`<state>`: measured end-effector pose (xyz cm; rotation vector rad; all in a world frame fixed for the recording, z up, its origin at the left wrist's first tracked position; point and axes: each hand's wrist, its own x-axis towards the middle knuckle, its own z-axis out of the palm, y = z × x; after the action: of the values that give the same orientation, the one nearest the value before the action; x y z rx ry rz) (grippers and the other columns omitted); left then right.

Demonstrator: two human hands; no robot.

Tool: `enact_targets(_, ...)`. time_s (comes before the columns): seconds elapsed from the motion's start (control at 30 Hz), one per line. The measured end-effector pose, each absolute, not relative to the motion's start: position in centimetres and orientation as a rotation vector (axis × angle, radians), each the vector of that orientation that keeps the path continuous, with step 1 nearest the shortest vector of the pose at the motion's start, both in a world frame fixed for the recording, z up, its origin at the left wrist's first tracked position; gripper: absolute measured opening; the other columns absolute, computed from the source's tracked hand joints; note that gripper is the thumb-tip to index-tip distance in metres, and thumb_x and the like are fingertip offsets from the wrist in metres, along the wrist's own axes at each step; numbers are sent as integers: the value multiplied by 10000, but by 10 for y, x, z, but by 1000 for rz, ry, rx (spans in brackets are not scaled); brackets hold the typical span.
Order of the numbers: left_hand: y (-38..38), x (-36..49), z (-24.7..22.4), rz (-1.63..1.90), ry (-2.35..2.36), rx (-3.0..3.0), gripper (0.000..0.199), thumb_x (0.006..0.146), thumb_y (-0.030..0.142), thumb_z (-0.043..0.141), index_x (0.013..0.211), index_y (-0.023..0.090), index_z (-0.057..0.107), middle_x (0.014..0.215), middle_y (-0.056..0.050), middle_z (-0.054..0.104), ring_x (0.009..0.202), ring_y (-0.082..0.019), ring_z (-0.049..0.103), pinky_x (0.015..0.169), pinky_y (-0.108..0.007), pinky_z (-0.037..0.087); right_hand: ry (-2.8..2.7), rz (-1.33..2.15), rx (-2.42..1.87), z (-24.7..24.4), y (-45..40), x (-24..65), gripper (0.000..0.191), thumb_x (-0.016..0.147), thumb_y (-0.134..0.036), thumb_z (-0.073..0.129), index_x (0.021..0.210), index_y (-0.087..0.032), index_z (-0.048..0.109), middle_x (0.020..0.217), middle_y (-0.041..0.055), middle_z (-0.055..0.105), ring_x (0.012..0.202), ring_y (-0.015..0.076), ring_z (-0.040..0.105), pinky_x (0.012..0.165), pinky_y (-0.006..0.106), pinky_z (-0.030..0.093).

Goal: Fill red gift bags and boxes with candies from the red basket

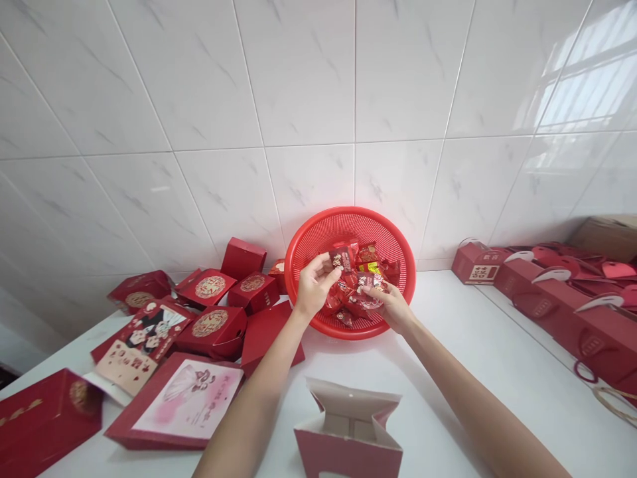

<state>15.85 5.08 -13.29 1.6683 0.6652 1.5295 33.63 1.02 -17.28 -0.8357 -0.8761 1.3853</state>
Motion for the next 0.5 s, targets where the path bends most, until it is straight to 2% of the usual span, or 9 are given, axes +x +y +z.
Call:
enact_targets(0.27,55,172,-154,1337,711,1716,355,737,316,737,1054,163,691,1006,-89,753,946,-244,711,906,-408,557,-869,1361,-869,-171,9,336,421,581,-386,883,897,-191,685,872,46,740,787,212,705,621,290,571)
enact_targets(0.4,61,172,-164,1384,744,1769,126,738,193,692,859,183,727,1106,-88,721,1074,-239,667,1000,-418,505,-877,1340,-895,-173,11,337,424,597,-397,871,921,-197,683,890,49,736,794,215,700,601,288,572)
enact_targets(0.5,62,172,-168,1450,799,1868,174,751,101,609,753,207,747,1220,-72,673,1193,-227,603,1086,-410,431,-865,1345,-898,-173,11,337,433,593,-392,874,933,-201,684,932,52,737,827,224,698,609,291,576)
